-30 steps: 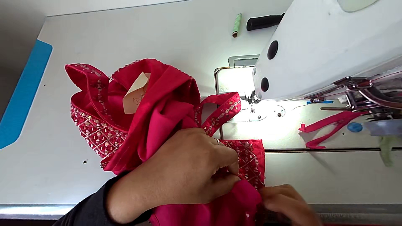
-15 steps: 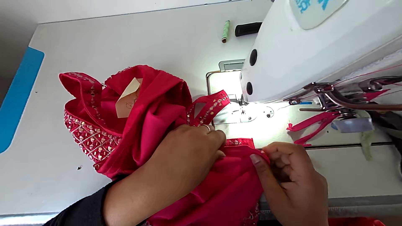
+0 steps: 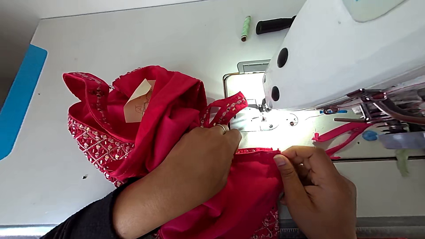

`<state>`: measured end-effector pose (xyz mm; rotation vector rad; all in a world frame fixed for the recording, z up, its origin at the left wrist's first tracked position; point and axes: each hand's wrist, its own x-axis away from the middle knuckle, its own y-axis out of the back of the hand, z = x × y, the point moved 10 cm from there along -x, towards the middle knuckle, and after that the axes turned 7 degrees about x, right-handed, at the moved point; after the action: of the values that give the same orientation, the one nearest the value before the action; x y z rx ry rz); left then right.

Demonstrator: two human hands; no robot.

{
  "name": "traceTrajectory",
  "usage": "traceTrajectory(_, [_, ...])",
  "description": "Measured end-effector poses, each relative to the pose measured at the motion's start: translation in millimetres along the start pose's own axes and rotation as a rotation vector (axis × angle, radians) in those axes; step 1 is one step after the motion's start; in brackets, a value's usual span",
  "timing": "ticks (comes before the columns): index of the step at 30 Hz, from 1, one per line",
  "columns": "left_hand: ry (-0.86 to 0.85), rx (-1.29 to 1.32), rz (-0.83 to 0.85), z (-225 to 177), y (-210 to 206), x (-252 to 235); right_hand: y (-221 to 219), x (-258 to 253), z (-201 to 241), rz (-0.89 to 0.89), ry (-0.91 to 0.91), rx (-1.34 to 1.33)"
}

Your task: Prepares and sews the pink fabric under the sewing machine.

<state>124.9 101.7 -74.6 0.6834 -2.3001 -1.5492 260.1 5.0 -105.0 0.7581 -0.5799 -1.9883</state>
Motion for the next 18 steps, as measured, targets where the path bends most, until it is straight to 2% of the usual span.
traceTrajectory(5, [-0.042,0.037,0.014,-4,-2,0,-2,-3,5,0.004,0.028,0.084])
traceTrajectory(10, [-0.007,0.062,-0.010,2,-2,0,-5,-6,13,0.029,0.093,0.257])
traceTrajectory(18, [-0.024,0.108,0.005,3,-3,0,-4,-8,13,0.052,0.073,0.295])
